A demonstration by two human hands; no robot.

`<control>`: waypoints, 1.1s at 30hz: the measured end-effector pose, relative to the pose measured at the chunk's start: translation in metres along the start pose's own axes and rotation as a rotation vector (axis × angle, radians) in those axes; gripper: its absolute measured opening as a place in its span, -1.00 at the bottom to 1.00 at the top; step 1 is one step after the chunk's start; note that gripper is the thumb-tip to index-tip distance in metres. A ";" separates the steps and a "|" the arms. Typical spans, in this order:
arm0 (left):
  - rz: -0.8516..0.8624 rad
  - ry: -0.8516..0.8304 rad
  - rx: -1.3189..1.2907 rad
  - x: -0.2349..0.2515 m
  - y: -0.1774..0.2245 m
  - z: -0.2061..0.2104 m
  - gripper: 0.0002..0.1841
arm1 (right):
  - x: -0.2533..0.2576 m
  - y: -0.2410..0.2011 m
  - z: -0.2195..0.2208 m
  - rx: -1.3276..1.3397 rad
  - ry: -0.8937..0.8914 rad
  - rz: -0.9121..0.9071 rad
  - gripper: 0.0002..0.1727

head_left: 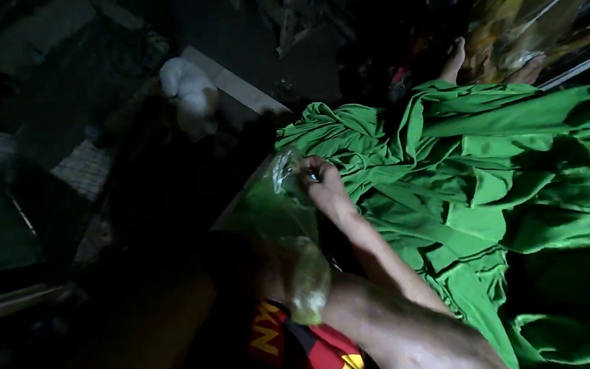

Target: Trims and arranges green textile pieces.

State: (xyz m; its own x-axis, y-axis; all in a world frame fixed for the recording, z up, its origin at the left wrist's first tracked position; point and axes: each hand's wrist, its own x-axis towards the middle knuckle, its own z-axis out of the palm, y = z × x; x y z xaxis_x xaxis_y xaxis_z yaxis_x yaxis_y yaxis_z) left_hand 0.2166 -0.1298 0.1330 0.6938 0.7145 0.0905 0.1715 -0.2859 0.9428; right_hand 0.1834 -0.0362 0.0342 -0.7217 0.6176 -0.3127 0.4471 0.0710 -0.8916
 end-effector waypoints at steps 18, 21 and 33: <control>-1.101 0.570 0.424 -0.167 -0.141 -0.120 -0.68 | -0.036 -0.002 -0.051 -0.306 -0.128 -0.164 -0.62; -0.988 0.517 0.427 -0.165 -0.127 -0.117 -0.72 | -0.034 0.015 -0.099 -0.283 0.283 -0.062 -0.75; -0.540 0.725 0.389 -0.060 -0.143 -0.112 -0.55 | -0.012 0.044 -0.087 -0.060 0.246 0.078 -0.79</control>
State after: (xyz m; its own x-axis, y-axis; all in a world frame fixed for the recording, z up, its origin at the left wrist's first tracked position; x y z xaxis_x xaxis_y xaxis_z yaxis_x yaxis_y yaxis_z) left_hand 0.0726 -0.0605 0.0289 -0.1205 0.9924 -0.0238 0.6476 0.0967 0.7558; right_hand 0.2580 0.0278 0.0271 -0.5368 0.7946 -0.2837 0.5321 0.0579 -0.8447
